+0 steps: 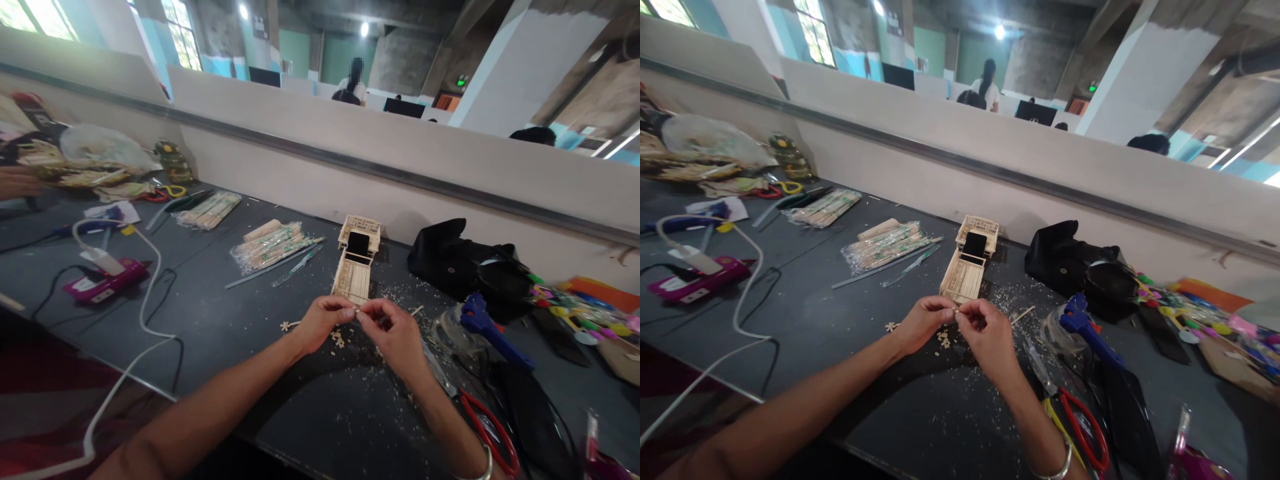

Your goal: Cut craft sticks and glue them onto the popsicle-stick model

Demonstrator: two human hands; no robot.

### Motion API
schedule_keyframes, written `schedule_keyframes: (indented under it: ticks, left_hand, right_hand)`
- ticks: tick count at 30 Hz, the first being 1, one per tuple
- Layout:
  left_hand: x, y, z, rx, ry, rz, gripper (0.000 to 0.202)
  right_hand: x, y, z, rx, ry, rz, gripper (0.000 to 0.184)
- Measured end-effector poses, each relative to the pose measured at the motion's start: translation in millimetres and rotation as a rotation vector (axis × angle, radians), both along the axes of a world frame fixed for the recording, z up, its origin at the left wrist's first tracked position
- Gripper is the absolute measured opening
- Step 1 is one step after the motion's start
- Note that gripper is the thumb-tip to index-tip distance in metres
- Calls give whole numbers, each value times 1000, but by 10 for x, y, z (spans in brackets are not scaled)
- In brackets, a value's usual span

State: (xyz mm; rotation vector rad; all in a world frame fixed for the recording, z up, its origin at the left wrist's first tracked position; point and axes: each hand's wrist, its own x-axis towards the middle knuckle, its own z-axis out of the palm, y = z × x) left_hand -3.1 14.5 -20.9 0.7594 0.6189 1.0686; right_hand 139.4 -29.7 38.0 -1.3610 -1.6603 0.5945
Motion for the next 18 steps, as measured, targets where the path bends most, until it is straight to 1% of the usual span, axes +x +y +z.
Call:
schedule_keyframes:
  ticks: [4,9,13,18]
  left_hand:
    - [-3,21,-44,-22,-58,-10,36]
    - [-3,45,-79,-65,-162,-42,31]
    - [-4,43,-55,-73,-219,-50,30]
    - [-11,34,-15,-82,-242,-47,30]
  right_hand:
    - [5,-5,28,-8,20,-7,13]
    - [2,-36,37,31,-40,-3,11]
    - [3,-64,52,84,-95,-31,16]
    - [2,-104,110,70,-133,-22,18]
